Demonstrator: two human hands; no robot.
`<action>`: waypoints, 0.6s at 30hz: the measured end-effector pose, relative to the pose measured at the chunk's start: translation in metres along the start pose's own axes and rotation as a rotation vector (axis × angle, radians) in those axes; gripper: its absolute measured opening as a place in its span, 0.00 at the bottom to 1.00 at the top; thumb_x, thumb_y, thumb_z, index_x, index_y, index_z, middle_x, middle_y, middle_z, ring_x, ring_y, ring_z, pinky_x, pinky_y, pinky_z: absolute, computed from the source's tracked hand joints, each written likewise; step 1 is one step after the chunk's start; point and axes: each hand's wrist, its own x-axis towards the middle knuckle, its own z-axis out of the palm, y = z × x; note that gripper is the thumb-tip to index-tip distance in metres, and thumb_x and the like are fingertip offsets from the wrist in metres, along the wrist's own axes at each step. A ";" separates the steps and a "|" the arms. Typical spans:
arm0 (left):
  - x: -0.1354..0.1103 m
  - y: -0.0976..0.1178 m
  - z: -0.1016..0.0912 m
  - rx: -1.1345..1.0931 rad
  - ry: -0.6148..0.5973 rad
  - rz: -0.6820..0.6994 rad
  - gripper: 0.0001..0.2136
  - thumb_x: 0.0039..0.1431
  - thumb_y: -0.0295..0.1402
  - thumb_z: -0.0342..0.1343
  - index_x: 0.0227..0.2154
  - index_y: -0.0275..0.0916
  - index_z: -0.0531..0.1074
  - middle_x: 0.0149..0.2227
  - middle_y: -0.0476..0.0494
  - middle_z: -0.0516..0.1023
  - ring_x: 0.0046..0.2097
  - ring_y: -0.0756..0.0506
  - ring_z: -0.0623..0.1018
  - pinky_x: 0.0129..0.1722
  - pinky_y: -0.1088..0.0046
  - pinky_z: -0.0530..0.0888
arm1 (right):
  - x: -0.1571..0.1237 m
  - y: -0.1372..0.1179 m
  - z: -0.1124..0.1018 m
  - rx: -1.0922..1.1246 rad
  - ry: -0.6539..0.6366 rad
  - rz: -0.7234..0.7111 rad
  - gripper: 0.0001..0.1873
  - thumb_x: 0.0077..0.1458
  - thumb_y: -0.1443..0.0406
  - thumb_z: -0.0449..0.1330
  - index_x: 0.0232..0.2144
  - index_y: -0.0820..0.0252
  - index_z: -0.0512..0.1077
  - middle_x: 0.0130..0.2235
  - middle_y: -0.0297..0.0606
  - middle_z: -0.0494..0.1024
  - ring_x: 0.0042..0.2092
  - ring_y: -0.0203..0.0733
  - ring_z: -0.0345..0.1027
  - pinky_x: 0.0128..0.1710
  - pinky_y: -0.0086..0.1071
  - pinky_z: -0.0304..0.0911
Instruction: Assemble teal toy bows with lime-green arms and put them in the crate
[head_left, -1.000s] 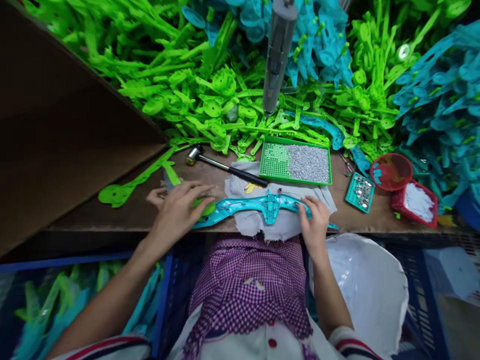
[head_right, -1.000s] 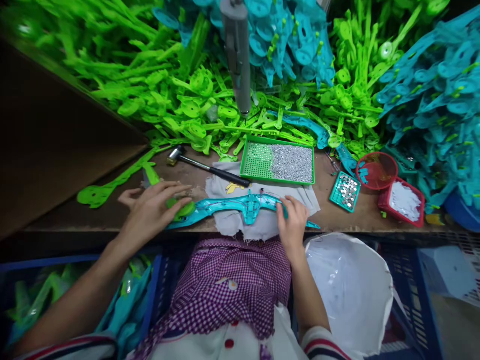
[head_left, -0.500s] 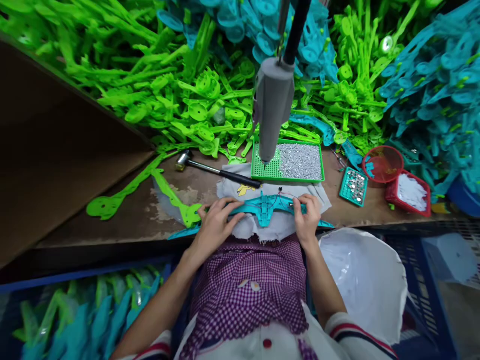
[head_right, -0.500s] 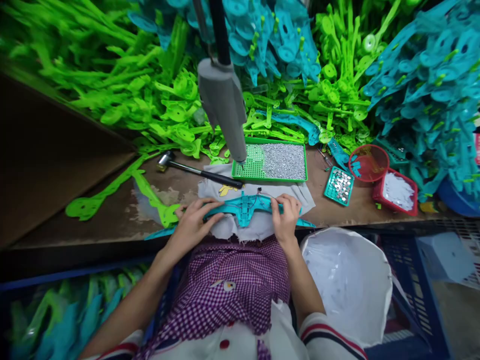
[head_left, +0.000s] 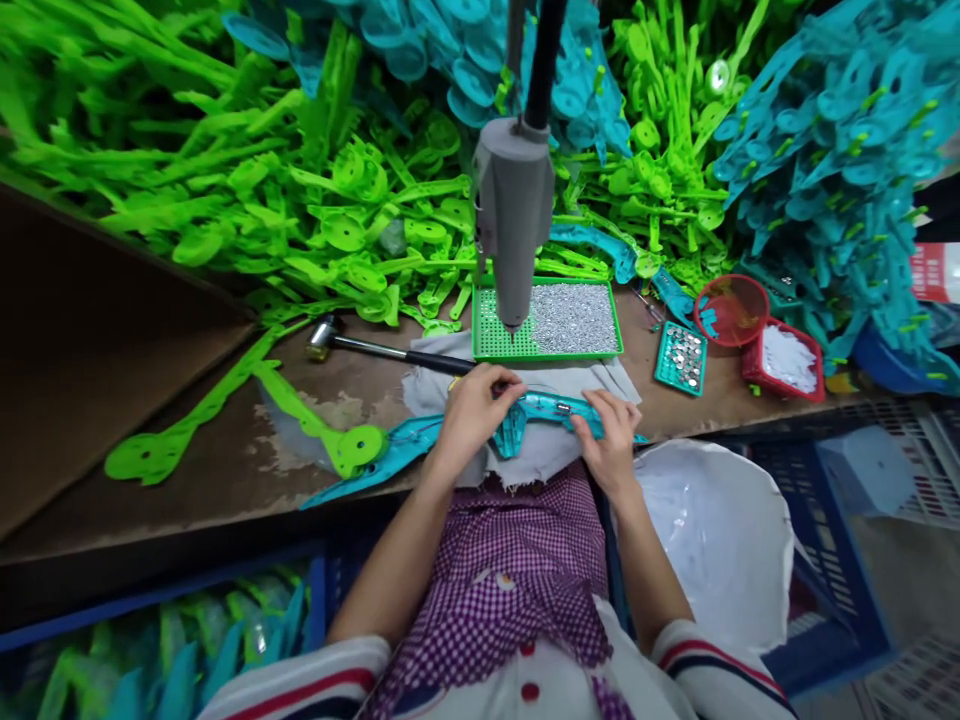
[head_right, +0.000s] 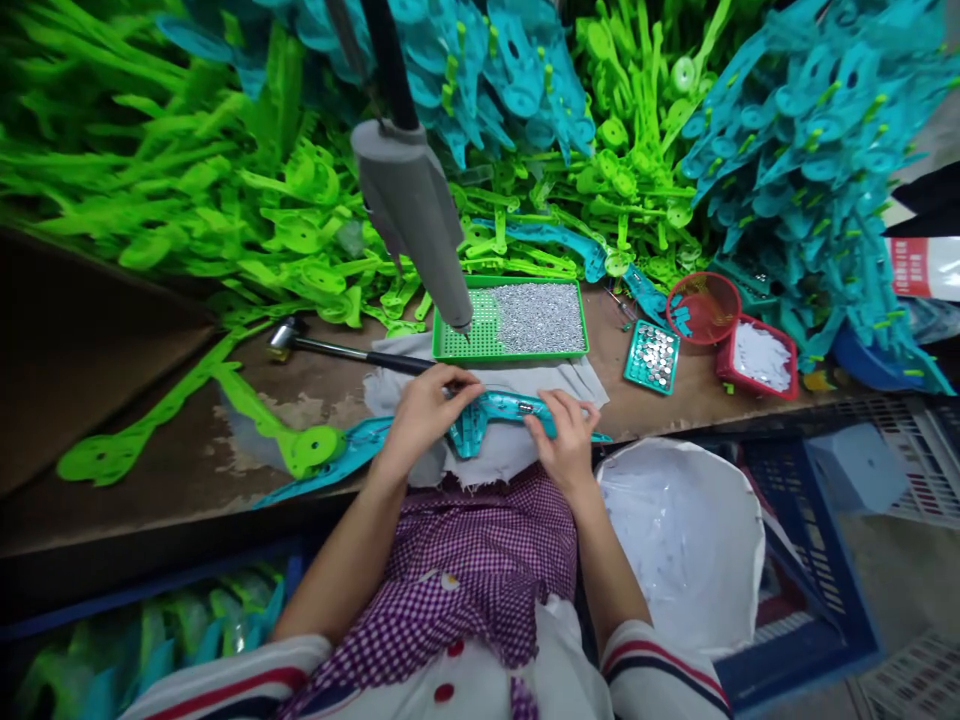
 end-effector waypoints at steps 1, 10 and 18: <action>-0.006 -0.006 -0.005 0.073 0.048 0.007 0.11 0.63 0.42 0.59 0.36 0.40 0.79 0.38 0.43 0.80 0.41 0.43 0.78 0.43 0.66 0.71 | -0.007 0.009 -0.010 -0.039 0.032 0.038 0.16 0.64 0.59 0.60 0.53 0.55 0.73 0.50 0.43 0.79 0.54 0.46 0.72 0.58 0.45 0.56; -0.029 -0.024 -0.010 0.347 0.030 0.029 0.11 0.68 0.43 0.54 0.37 0.42 0.75 0.40 0.44 0.80 0.46 0.39 0.77 0.46 0.64 0.67 | -0.072 0.070 -0.058 0.007 -0.042 0.414 0.16 0.64 0.56 0.59 0.50 0.53 0.76 0.53 0.44 0.74 0.57 0.49 0.68 0.60 0.49 0.58; -0.027 -0.032 -0.004 0.317 0.007 0.031 0.12 0.67 0.44 0.54 0.36 0.41 0.74 0.40 0.44 0.79 0.47 0.40 0.76 0.46 0.66 0.67 | -0.113 0.055 -0.010 0.000 0.183 0.800 0.31 0.54 0.49 0.65 0.52 0.61 0.66 0.49 0.46 0.71 0.47 0.48 0.67 0.51 0.43 0.63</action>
